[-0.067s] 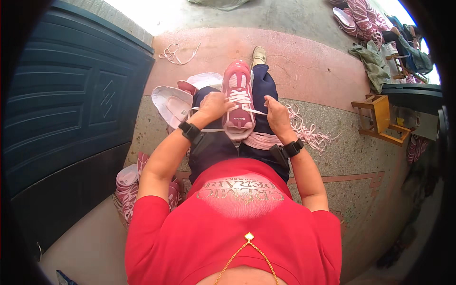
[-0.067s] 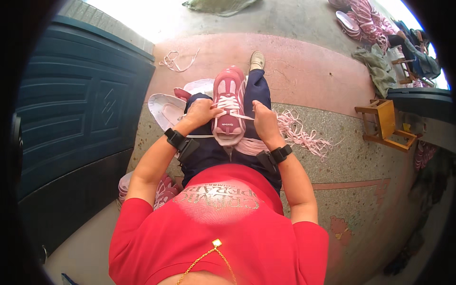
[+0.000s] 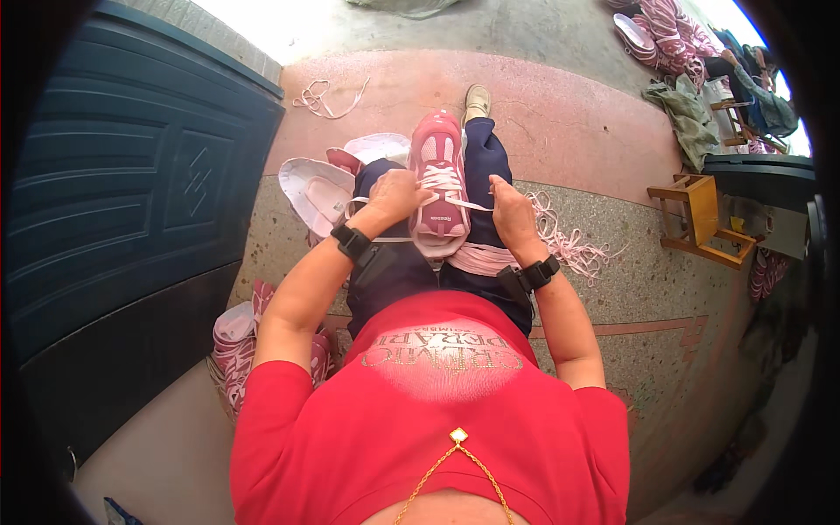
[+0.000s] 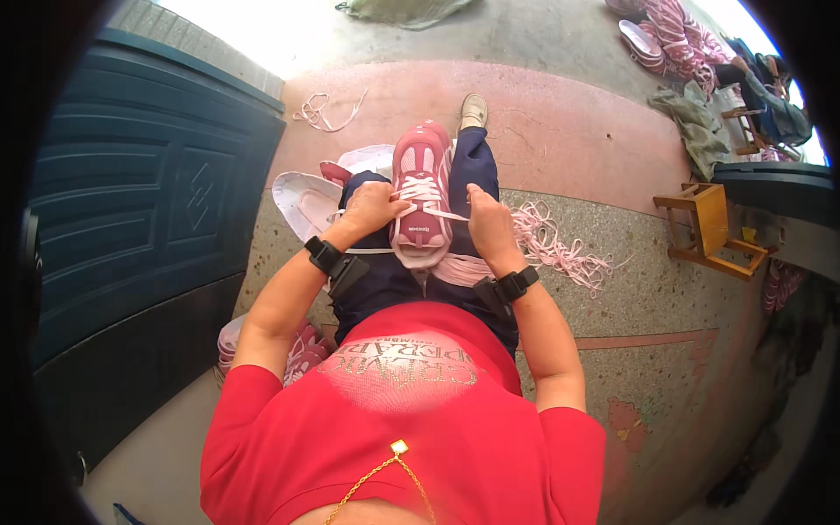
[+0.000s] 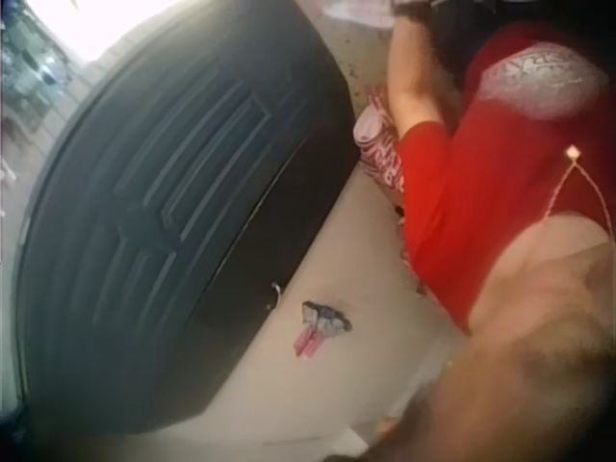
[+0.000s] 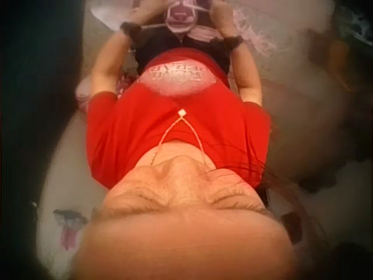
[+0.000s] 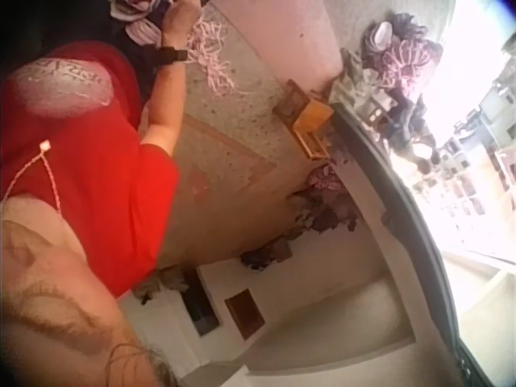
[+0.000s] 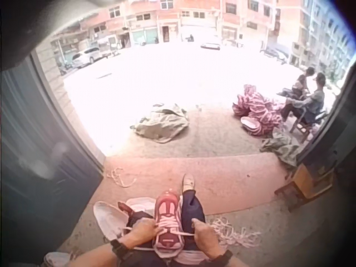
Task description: The person sits on the floor and threads a long pink shoelace through the eyelets of a pink sneaker. They repeatedly pull the lace through the eyelets, adjust the tension, and arrange the lace along the shoe's upper. The task focuses on inserting and organizing the lace within a single shoe.
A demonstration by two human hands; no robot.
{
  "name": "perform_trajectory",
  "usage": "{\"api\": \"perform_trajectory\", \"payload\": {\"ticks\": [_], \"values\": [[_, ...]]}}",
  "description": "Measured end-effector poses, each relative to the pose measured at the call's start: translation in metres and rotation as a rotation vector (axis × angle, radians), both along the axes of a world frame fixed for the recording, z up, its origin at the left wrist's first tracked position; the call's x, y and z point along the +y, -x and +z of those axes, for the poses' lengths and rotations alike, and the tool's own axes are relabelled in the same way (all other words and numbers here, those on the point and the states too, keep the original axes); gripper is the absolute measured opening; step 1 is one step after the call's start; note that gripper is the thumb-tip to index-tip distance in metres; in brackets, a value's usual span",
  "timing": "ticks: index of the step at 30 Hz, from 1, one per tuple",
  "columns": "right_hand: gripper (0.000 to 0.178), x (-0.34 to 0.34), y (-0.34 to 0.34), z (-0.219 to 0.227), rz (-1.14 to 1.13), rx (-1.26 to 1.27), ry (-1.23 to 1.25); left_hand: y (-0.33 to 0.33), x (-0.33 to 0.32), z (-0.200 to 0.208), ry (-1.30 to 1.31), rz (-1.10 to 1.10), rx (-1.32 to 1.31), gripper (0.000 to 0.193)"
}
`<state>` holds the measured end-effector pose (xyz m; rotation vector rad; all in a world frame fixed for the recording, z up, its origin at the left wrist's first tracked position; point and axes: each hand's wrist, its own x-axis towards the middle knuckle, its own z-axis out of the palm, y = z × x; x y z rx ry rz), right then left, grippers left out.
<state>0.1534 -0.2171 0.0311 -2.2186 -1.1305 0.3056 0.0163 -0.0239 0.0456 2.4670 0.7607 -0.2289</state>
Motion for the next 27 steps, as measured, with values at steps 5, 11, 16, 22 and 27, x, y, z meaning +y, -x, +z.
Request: {"api": "perform_trajectory", "payload": {"ticks": [5,11,16,22,27], "values": [[0.032,0.008,-0.008,0.027,0.001,-0.066,0.432,-0.005,-0.018,0.004,-0.149,0.063,-0.019,0.028],[0.034,0.009,-0.006,0.023,0.099,0.473,0.124,-0.022,-0.013,0.011,-0.171,0.014,-0.246,0.023],[0.024,0.020,0.004,-0.004,0.075,0.292,-0.010,-0.035,0.017,-0.009,0.411,0.060,-0.304,0.021],[0.025,0.017,0.007,-0.003,0.052,0.491,0.204,-0.007,0.046,-0.003,1.413,0.533,0.123,0.017],[0.014,-0.004,0.005,0.006,0.144,0.159,-0.044,0.000,0.041,-0.006,1.420,0.628,0.004,0.016]]}}
